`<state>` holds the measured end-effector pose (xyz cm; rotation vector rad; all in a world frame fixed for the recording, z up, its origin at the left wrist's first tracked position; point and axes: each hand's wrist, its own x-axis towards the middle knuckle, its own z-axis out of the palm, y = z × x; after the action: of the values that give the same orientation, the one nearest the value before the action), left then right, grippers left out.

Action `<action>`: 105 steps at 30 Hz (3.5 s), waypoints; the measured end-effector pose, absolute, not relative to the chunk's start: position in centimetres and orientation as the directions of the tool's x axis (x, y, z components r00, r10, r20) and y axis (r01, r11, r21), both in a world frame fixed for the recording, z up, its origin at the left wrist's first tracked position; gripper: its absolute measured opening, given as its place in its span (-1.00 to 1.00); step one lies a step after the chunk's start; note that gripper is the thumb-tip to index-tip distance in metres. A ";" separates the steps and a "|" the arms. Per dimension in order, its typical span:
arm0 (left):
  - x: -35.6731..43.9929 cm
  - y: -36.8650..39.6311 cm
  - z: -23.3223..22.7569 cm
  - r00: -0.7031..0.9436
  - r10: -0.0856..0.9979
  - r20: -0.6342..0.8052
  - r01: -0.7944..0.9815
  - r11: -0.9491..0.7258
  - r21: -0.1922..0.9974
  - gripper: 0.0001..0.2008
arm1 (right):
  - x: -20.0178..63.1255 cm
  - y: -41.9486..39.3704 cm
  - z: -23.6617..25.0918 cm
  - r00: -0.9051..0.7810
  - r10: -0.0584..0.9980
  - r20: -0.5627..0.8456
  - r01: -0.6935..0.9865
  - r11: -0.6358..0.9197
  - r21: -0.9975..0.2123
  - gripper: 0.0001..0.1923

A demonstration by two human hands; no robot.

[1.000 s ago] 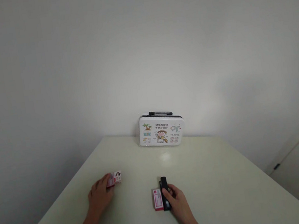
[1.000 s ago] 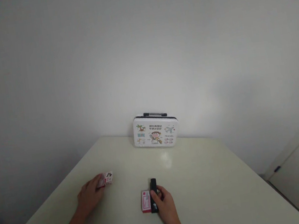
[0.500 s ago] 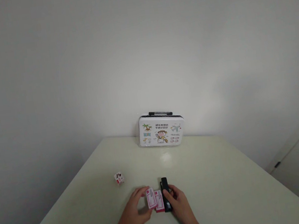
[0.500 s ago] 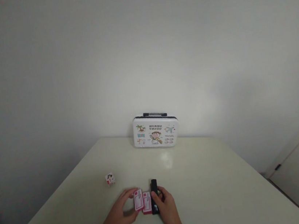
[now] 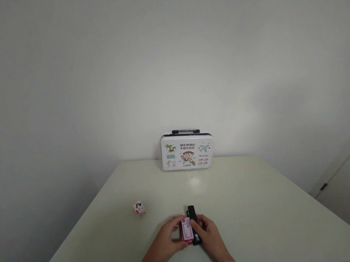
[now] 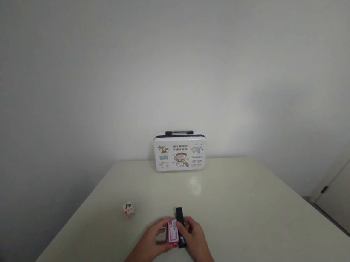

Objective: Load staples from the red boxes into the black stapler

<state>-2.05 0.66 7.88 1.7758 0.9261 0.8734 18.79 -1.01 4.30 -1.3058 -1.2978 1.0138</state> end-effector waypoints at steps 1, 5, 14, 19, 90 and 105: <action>-2.0 0.7 7.5 0.459 0.874 0.160 0.212 -0.283 0.936 -0.31 | 18.8 -1.0 4.3 0.075 0.994 0.079 0.162 0.066 -0.985 -0.52; -1.9 0.2 6.3 0.403 0.905 0.134 0.215 -0.237 0.947 -0.20 | 18.8 -0.9 4.2 0.077 0.995 0.071 0.156 0.058 -0.986 -0.50; 0.6 -2.3 5.1 0.160 0.974 0.161 0.364 -0.209 0.907 -0.37 | 18.7 -1.0 4.7 0.093 0.993 0.070 0.148 0.055 -0.988 -0.46; 1.5 -1.2 4.3 0.156 0.972 0.178 0.317 -0.220 0.923 -0.38 | 18.6 -1.1 4.7 0.110 0.992 0.059 0.143 0.043 -0.989 -0.40; 1.4 -1.1 10.7 0.258 0.966 -0.035 0.873 -0.217 0.438 -0.36 | 18.5 -5.2 10.2 -0.164 0.984 0.073 0.475 0.144 -0.868 -0.36; 1.6 2.7 10.7 0.408 0.909 -0.085 0.834 -0.334 0.439 -0.40 | 16.3 -5.4 6.8 0.080 0.988 0.130 0.484 0.076 -0.872 -0.35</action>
<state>1.65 2.65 10.71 2.2548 1.4908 0.2442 16.28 -5.39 6.82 -1.5273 -1.5232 0.7666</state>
